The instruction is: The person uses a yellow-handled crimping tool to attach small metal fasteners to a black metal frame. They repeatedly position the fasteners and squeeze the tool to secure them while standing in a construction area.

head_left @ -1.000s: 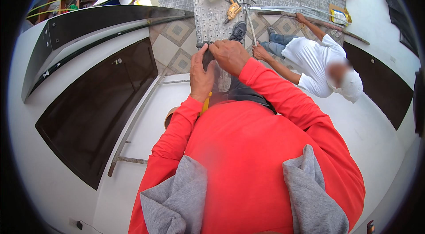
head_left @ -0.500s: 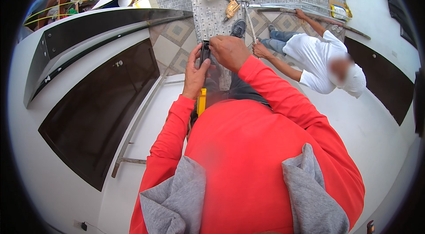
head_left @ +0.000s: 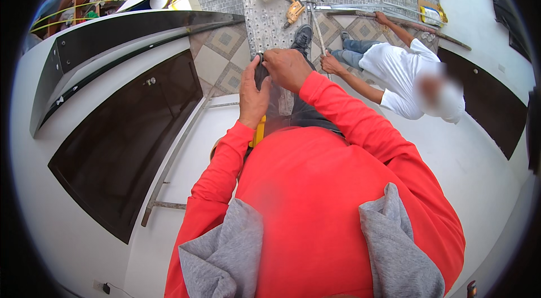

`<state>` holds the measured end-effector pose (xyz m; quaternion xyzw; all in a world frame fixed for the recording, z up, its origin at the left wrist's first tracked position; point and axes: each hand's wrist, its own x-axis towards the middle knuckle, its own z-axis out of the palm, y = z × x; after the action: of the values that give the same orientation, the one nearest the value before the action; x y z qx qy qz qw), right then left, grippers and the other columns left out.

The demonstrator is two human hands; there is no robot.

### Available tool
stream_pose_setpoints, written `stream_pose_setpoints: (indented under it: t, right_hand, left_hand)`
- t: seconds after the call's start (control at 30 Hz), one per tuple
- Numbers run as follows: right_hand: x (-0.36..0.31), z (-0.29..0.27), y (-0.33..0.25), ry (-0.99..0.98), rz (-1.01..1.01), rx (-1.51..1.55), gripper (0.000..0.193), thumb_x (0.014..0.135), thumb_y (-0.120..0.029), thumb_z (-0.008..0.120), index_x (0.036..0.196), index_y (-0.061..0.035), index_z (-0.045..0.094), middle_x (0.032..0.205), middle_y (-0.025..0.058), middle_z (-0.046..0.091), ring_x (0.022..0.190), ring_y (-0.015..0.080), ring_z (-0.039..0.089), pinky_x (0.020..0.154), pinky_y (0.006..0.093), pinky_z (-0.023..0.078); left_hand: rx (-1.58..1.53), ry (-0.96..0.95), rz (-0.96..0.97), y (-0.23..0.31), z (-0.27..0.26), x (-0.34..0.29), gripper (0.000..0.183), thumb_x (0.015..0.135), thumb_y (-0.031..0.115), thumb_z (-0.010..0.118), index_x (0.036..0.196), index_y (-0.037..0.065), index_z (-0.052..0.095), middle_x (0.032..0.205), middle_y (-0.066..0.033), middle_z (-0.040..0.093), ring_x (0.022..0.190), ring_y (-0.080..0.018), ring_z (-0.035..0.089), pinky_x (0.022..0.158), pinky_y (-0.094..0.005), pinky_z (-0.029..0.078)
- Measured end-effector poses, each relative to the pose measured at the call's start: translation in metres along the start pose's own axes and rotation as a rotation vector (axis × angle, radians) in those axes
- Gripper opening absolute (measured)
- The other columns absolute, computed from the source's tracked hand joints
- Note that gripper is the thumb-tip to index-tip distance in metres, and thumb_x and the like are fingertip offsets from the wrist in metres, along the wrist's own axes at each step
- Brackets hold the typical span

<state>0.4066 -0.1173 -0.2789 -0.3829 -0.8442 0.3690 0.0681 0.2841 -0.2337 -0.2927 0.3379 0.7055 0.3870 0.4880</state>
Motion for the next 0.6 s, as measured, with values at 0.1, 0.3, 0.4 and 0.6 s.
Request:
stream_pose_setpoints:
  t: [0.1,0.3,0.4,0.6]
  right_hand:
    - [0.001,-0.001,0.005,0.063,-0.053,0.035,0.017,0.093,-0.020,0.068,0.090,-0.0035,0.063,0.079,0.0159,0.067,0.078,0.0374,0.069,0.068,0.0471,0.053]
    - [-0.009,-0.013,0.025,0.132,0.206,0.297,0.020,0.095,-0.021,0.068,0.104,-0.0027,0.069,0.086,0.0142,0.071,0.078,0.0304,0.070,0.070,0.0397,0.054]
    - [-0.018,-0.012,0.034,0.075,0.374,0.532,0.023,0.094,-0.020,0.069,0.105,0.0001,0.071,0.087,0.0143,0.073,0.079,0.0247,0.071,0.073,0.0366,0.054]
    - [-0.029,0.006,0.031,-0.002,0.481,0.897,0.018,0.101,-0.015,0.066,0.110,0.0006,0.070,0.082,0.0006,0.069,0.071,0.0062,0.063,0.064,0.0234,0.052]
  left_hand:
    - [0.025,-0.025,-0.019,0.001,0.000,0.000,0.060,0.093,0.008,0.065,0.150,0.008,0.046,0.139,-0.0176,0.056,0.128,-0.0321,0.056,0.109,-0.0395,0.044]
    - [-0.399,-0.224,-0.267,0.013,-0.018,0.003,0.062,0.104,0.014,0.057,0.159,0.015,0.030,0.141,-0.0135,0.054,0.092,-0.0205,0.071,0.066,-0.0261,0.054]
    - [-0.508,-0.291,-0.280,0.016,-0.024,0.008,0.063,0.105,0.017,0.057,0.160,0.018,0.027,0.140,-0.0132,0.054,0.093,-0.0220,0.071,0.067,-0.0266,0.055]
    - [-0.615,-0.320,-0.290,0.012,-0.029,0.008,0.065,0.105,0.019,0.058,0.161,0.017,0.024,0.140,-0.0134,0.054,0.095,-0.0237,0.071,0.068,-0.0277,0.056]
